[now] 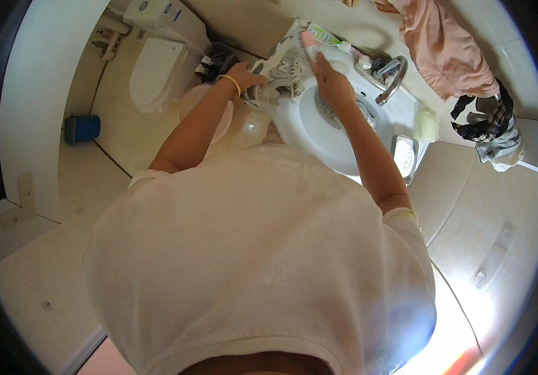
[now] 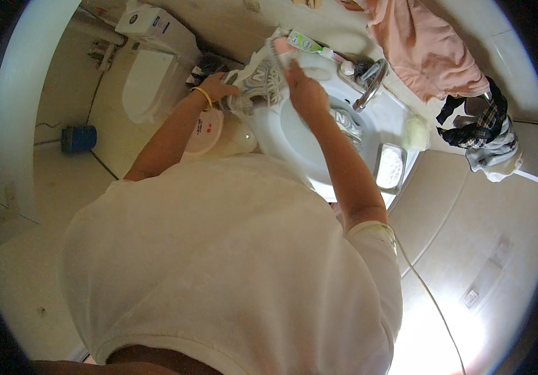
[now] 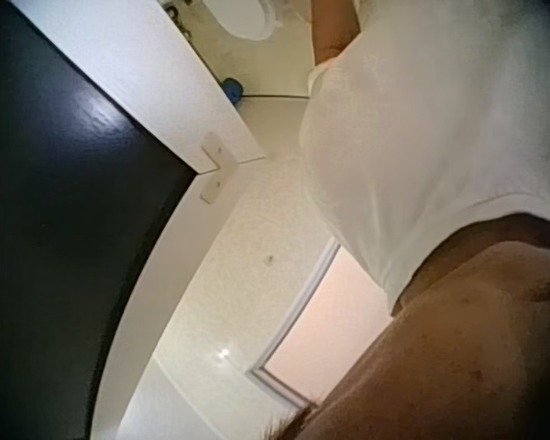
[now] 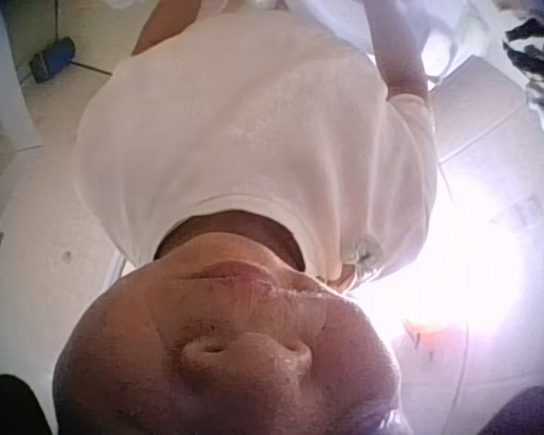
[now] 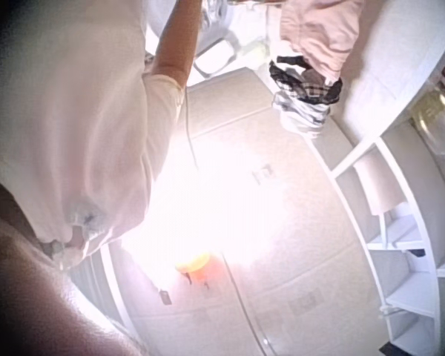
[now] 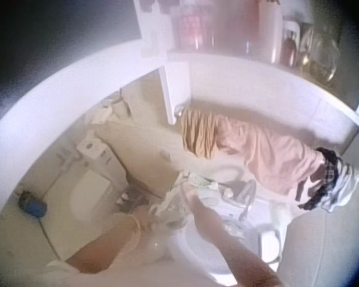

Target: The person cleans sneakers by scrubbing the shoes with a brush over a bathroom sink.

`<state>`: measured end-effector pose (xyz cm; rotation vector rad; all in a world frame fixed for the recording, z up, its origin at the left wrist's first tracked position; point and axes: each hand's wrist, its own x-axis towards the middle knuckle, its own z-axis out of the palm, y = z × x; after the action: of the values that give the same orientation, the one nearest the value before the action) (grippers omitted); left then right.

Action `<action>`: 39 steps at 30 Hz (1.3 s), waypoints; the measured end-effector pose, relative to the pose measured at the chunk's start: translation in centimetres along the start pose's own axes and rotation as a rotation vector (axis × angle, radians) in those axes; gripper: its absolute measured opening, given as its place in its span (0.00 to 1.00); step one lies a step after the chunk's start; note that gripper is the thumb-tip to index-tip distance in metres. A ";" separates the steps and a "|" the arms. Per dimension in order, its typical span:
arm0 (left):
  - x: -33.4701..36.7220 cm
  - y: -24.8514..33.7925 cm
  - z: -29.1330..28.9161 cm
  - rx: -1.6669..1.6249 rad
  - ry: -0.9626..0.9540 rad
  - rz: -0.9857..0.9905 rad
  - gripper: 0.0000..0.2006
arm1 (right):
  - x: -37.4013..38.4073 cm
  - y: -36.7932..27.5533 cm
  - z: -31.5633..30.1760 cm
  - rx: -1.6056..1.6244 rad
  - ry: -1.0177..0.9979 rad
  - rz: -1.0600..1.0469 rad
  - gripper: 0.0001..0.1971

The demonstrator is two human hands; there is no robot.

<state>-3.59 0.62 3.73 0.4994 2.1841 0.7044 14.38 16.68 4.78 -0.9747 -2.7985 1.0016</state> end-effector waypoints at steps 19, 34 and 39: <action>-4.4 8.4 -1.4 0.575 0.247 0.332 0.29 | -1.0 0.3 -0.2 0.147 0.008 -0.017 0.22; -2.1 9.8 0.4 0.436 0.409 0.611 0.25 | -1.4 -0.5 0.8 0.095 0.138 -0.040 0.22; -2.3 10.5 0.8 0.489 0.330 0.655 0.25 | 0.0 3.1 2.0 0.307 0.179 -0.027 0.22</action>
<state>-0.27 7.66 11.12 1.4866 2.5175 0.6025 15.70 17.43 1.42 -0.9320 -2.4148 1.2265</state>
